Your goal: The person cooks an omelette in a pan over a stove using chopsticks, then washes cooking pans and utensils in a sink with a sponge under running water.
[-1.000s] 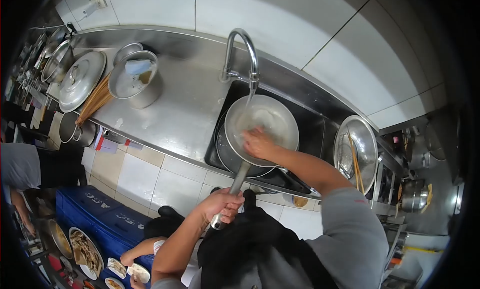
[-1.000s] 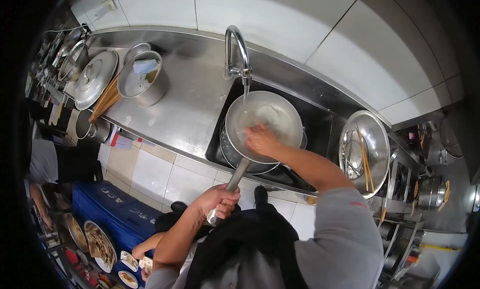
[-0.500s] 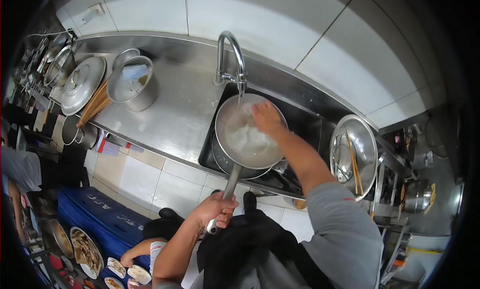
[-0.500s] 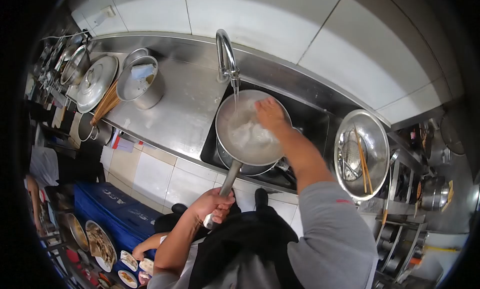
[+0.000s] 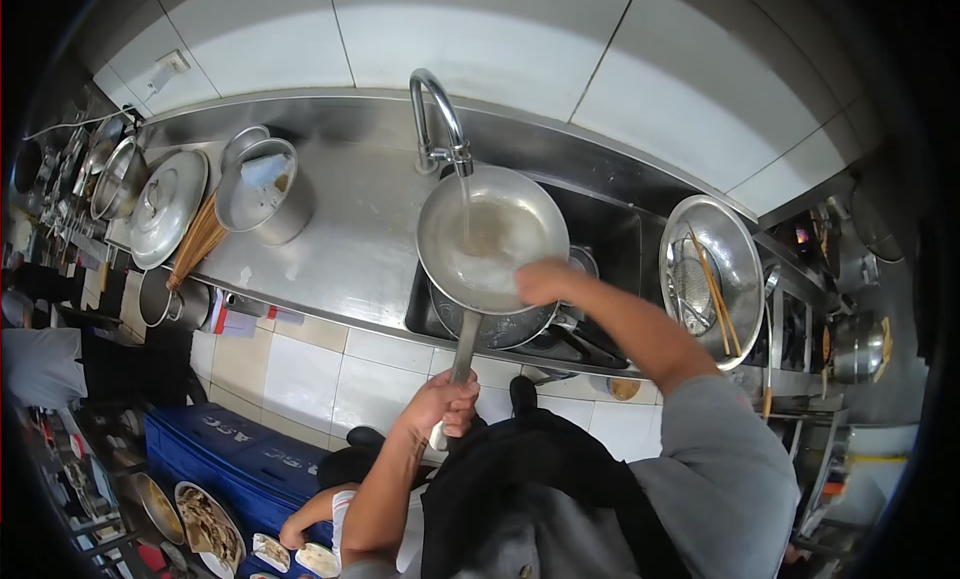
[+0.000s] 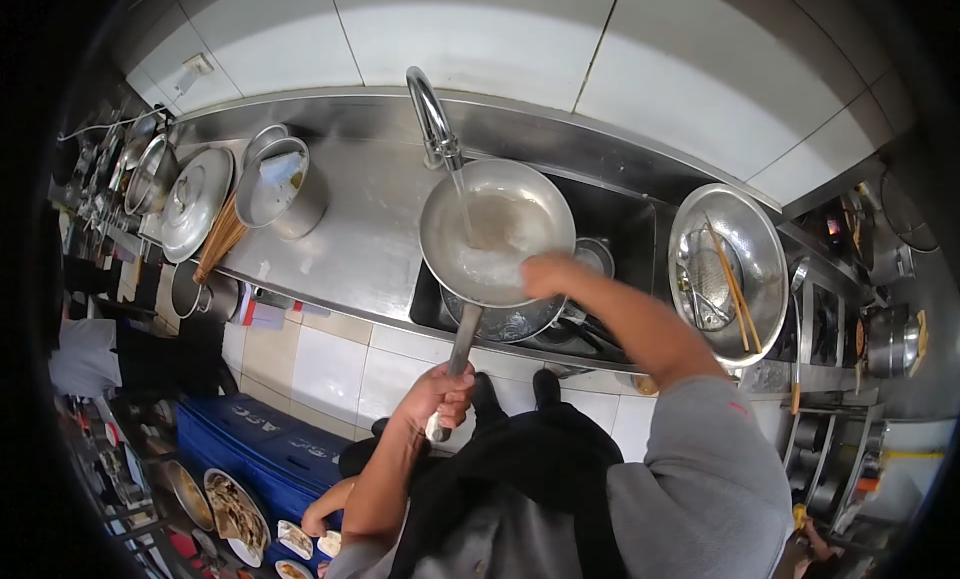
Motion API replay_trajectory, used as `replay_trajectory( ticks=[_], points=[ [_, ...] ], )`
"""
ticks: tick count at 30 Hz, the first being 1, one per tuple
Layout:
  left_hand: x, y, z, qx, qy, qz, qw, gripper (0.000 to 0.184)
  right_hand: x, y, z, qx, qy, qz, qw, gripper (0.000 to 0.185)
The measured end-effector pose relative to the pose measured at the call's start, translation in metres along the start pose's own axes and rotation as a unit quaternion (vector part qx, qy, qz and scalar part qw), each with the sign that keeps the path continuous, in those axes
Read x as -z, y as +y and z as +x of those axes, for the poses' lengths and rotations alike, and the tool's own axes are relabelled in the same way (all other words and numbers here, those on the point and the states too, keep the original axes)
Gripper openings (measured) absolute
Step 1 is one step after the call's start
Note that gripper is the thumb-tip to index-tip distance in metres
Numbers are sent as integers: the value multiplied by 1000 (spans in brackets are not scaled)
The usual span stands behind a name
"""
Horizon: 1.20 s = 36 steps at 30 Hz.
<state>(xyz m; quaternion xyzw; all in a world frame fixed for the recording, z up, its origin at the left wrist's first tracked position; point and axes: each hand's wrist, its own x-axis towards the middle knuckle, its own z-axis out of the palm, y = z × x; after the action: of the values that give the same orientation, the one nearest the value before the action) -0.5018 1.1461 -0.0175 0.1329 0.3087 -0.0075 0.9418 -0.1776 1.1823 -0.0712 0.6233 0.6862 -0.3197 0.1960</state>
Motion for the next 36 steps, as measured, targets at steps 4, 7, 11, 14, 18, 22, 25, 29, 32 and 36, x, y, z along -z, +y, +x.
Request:
replay_trajectory(
  ticks=[4,7,11,14,18,22,25,29,32,36],
  points=[
    [0,-5,3,33,-35,-18,999,11,53,35,9,-80,37,-183,979,30],
    [-3,0,7,61,-109,-59,990,4,43,33,85,-88,436,-48,894,31],
    [-24,21,0,70,-32,19,997,14,46,-62,61,-18,294,190,937,23],
    [-34,32,-13,53,111,158,980,19,13,-79,22,76,280,268,919,18],
    [-30,42,-26,11,228,361,904,13,-28,-70,-7,11,371,284,884,18],
    [-28,59,-39,-76,254,578,772,14,-31,-69,-68,-60,422,330,842,21],
    [6,77,-41,-182,237,882,365,28,-35,-65,-82,-89,402,303,859,23],
    [-22,60,-50,-122,277,717,628,25,-45,-60,-74,-104,421,318,843,21],
    [-19,53,-44,-17,300,581,756,31,-55,-59,-63,-66,398,331,853,20],
    [-8,33,-38,4,111,184,977,14,-82,-50,-26,52,362,322,873,16]
  ],
)
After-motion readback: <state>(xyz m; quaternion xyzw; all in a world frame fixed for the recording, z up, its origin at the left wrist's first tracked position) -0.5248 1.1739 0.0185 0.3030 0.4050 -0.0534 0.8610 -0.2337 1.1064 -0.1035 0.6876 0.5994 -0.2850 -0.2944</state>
